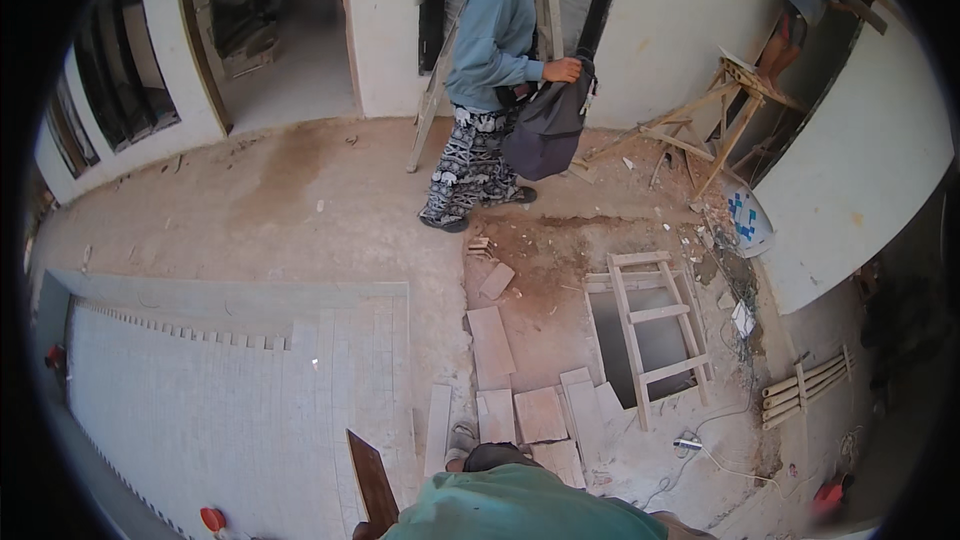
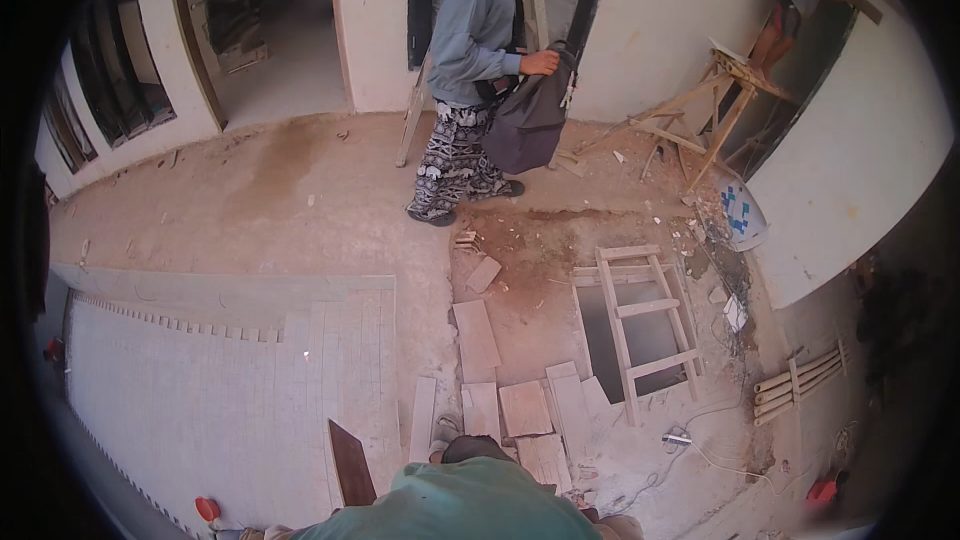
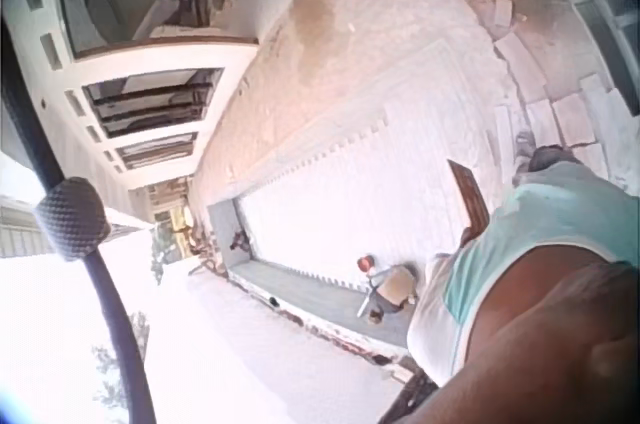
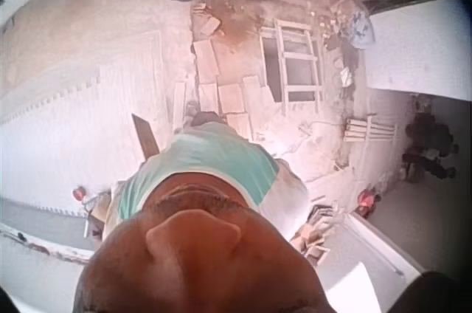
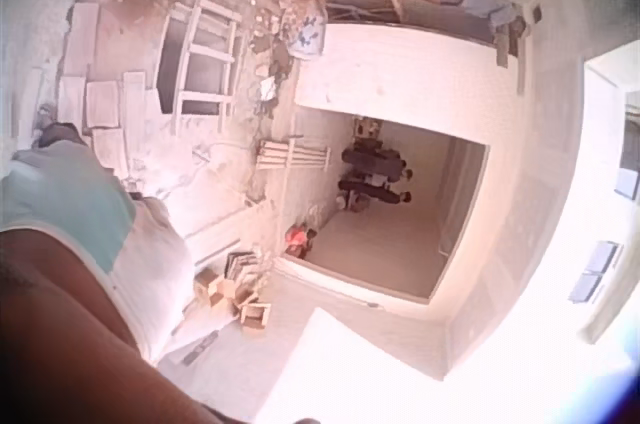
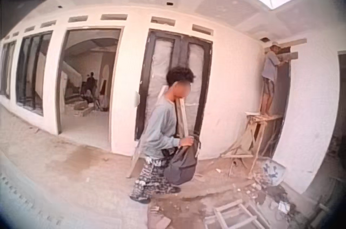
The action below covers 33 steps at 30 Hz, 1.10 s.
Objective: The person picks up a large tile, places it on the ground, and uses a hand-held power grinder to cut a straight line along the edge of the tile.
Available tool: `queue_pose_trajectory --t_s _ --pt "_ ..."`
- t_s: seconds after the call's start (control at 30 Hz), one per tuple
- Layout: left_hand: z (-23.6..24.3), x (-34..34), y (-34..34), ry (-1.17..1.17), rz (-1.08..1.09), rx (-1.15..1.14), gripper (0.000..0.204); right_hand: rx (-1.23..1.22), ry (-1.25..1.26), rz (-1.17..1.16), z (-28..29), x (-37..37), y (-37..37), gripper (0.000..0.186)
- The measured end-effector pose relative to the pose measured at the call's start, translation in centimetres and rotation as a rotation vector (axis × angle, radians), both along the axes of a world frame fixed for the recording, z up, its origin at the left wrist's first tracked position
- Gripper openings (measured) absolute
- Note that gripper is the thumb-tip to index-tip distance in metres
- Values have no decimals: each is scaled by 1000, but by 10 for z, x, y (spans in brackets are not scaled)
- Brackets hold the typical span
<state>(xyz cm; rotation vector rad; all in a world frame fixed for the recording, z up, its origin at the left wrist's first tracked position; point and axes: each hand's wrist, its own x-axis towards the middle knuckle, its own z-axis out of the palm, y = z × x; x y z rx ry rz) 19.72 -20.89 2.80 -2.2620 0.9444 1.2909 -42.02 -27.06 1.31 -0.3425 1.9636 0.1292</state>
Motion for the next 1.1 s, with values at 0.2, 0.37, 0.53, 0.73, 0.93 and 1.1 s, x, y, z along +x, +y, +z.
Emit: queue_pose_trajectory --t_s 0.2,0.37,0.53,0.73,0.93,1.1 --pt "-5 27 -37 -13 133 29 41 -317 -8 -107 53 39 -189 18" --pt "9 58 -107 -19 302 31 46 -778 -136 0 100 107 -409 21" --pt "22 77 -238 57 446 124 38 -788 -77 227 154 152 -564 22" --pt "2 99 -348 21 575 -16 42 -456 -52 195 139 160 -643 23" --pt "33 121 -445 93 683 -75 41 -337 -47 399 131 248 -705 25" --pt "40 123 -522 31 785 -100 38 -228 -81 513 88 307 -836 26"
